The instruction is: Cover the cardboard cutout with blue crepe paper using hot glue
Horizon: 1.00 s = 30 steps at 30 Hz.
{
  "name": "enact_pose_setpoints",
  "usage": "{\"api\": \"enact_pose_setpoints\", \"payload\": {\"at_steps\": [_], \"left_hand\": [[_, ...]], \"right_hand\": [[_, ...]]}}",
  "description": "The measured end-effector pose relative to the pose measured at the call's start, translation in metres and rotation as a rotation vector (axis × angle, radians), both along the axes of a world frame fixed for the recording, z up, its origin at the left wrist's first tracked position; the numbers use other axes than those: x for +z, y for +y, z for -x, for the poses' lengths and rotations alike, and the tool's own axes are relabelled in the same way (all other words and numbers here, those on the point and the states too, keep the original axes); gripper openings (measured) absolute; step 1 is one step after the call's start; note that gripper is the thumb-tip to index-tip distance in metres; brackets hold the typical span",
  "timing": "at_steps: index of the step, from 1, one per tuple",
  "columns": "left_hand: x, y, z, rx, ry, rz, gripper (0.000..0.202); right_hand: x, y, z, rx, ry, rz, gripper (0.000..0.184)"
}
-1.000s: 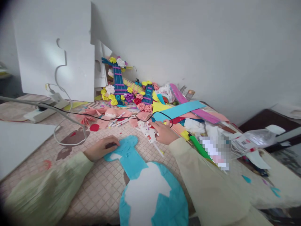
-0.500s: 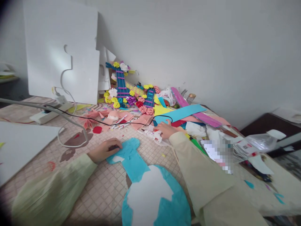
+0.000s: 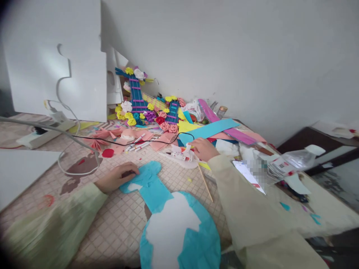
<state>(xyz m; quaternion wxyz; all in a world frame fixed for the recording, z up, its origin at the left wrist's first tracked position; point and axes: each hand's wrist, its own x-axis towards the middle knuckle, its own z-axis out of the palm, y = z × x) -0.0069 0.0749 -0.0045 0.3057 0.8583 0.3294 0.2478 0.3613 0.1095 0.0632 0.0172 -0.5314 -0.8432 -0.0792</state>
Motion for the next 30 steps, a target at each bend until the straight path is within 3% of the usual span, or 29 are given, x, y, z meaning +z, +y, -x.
{"api": "enact_pose_setpoints", "payload": {"at_steps": [2, 5, 8, 10, 12, 16, 18, 21, 26, 30], "left_hand": [[0.0, 0.0, 0.001, -0.008, 0.001, -0.005, 0.019], [0.0, 0.0, 0.001, -0.018, 0.002, -0.002, 0.019], [-0.001, 0.001, 0.002, -0.019, 0.006, -0.003, 0.019], [-0.003, 0.001, 0.002, -0.013, 0.006, -0.003, 0.019], [-0.003, 0.001, 0.003, -0.008, 0.009, -0.003, 0.019], [0.0, 0.001, 0.002, -0.023, 0.001, -0.007, 0.02], [0.002, 0.0, 0.001, -0.031, -0.006, 0.002, 0.02], [0.003, -0.001, 0.001, -0.029, -0.005, 0.032, 0.021], [0.004, -0.002, 0.003, -0.029, -0.007, 0.072, 0.02], [0.006, -0.003, 0.003, -0.044, -0.013, 0.073, 0.019]], "right_hand": [[0.0, -0.027, -0.009, -0.128, 0.03, 0.009, 0.027], [-0.015, -0.07, -0.017, -0.285, 0.058, 0.113, 0.029], [-0.036, -0.1, -0.016, -0.348, 0.069, 0.179, 0.023], [-0.041, -0.111, -0.015, -0.373, 0.082, 0.2, 0.02], [-0.035, -0.119, -0.017, -0.392, 0.092, 0.215, 0.02], [-0.004, -0.134, -0.027, -0.349, 0.168, 0.315, 0.02], [0.008, -0.138, -0.028, -0.314, 0.269, 0.342, 0.02], [0.014, -0.134, -0.014, -0.226, 0.568, 0.333, 0.018], [0.01, -0.106, 0.048, 0.0, 1.1, 0.439, 0.016], [0.006, -0.079, 0.101, 0.18, 1.168, 0.483, 0.01]]}}
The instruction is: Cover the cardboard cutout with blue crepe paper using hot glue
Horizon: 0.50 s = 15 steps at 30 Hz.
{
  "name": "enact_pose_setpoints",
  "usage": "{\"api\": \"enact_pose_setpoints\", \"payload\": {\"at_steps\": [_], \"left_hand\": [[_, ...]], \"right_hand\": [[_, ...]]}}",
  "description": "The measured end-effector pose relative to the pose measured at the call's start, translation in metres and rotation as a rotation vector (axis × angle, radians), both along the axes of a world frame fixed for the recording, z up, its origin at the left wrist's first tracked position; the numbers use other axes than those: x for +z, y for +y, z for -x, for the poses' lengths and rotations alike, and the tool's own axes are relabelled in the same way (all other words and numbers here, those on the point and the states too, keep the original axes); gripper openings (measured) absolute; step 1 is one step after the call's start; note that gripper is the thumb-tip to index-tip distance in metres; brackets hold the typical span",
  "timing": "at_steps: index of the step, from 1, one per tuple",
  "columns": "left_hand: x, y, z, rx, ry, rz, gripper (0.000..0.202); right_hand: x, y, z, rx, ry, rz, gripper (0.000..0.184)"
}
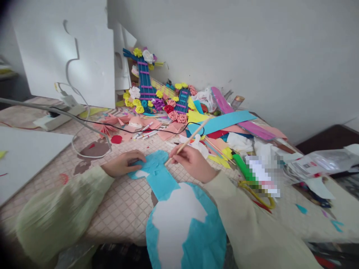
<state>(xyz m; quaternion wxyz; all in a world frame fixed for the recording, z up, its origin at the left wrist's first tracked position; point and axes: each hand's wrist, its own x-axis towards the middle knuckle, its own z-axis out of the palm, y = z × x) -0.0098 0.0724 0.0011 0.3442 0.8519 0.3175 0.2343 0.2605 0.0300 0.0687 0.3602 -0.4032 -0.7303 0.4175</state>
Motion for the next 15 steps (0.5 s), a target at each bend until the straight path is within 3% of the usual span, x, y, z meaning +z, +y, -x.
{"api": "enact_pose_setpoints", "payload": {"at_steps": [3, 7, 15], "left_hand": [[0.0, 0.0, 0.0, -0.006, 0.003, -0.026, 0.018], [-0.002, 0.001, 0.001, -0.019, 0.001, -0.065, 0.018], [-0.001, 0.001, 0.0, -0.034, 0.037, -0.107, 0.019]], "right_hand": [[-0.01, 0.016, 0.031, 0.061, -0.036, -0.052, 0.004], [-0.026, 0.028, 0.055, 0.04, -0.136, -0.183, 0.007], [-0.035, 0.028, 0.055, 0.074, -0.201, -0.275, 0.01]]}}
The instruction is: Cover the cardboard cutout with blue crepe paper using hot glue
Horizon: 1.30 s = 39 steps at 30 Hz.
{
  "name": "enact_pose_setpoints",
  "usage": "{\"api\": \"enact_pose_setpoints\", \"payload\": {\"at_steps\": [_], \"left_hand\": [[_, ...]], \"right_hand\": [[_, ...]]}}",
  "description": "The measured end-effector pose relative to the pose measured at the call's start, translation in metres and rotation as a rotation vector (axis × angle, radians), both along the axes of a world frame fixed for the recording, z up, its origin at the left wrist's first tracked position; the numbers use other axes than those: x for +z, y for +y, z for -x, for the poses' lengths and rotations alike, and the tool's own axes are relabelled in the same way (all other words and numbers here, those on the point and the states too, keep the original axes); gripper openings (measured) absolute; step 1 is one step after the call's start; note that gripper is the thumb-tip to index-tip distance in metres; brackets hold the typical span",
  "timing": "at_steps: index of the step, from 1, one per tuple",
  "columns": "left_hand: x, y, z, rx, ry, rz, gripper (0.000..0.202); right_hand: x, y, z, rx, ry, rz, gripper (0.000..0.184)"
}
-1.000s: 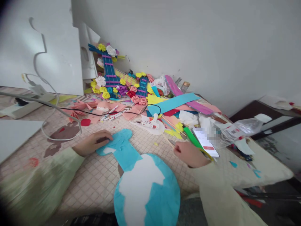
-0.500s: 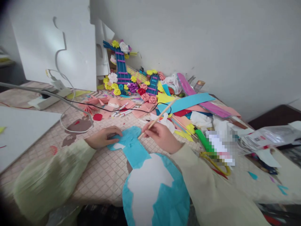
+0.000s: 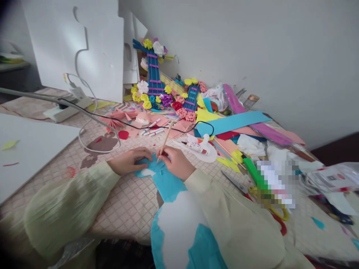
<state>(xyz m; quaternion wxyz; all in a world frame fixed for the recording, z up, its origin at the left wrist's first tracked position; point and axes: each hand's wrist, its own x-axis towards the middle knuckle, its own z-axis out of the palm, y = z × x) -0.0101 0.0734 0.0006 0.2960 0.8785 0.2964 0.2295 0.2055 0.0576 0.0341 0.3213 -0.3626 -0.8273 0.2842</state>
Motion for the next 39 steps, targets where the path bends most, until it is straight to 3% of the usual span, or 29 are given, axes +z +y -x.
{"api": "enact_pose_setpoints", "payload": {"at_steps": [39], "left_hand": [[-0.006, 0.0, 0.0, -0.028, -0.003, -0.114, 0.02]], "right_hand": [[-0.002, -0.011, 0.016, 0.164, -0.049, -0.113, 0.013]]}}
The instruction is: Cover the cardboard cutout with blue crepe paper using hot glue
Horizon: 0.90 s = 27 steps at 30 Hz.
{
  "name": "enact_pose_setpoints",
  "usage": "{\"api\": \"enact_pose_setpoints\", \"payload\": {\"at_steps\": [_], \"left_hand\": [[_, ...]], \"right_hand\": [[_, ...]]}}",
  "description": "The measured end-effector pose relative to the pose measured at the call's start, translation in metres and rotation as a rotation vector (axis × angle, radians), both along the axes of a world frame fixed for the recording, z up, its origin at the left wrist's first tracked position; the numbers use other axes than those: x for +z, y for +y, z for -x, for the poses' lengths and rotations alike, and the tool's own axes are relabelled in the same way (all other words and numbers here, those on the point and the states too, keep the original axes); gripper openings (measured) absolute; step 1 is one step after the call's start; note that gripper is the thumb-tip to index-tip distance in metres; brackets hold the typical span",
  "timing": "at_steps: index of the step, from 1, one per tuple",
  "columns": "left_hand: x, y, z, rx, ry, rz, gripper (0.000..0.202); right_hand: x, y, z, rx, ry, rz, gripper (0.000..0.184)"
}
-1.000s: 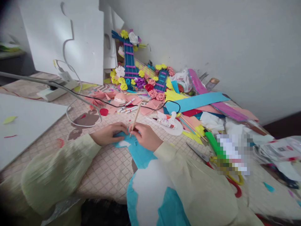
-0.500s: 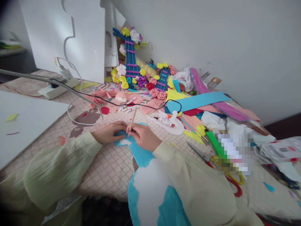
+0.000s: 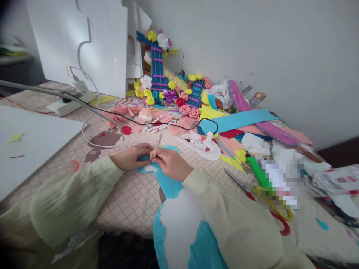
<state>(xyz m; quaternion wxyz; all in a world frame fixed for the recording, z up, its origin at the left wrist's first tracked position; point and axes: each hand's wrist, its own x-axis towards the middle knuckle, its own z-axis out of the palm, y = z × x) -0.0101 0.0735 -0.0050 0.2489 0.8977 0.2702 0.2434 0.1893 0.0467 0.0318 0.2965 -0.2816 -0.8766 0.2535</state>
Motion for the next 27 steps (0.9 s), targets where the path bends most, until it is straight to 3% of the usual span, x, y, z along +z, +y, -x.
{"api": "enact_pose_setpoints", "payload": {"at_steps": [18, 27], "left_hand": [[0.0016, -0.0006, 0.0002, -0.003, 0.016, 0.005, 0.022], [0.0026, 0.0, 0.0015, -0.017, 0.026, 0.015, 0.021]], "right_hand": [[-0.0035, -0.0013, -0.001, -0.027, 0.018, -0.071, 0.013], [0.0029, -0.0003, -0.0062, -0.055, 0.014, -0.07, 0.012]]}}
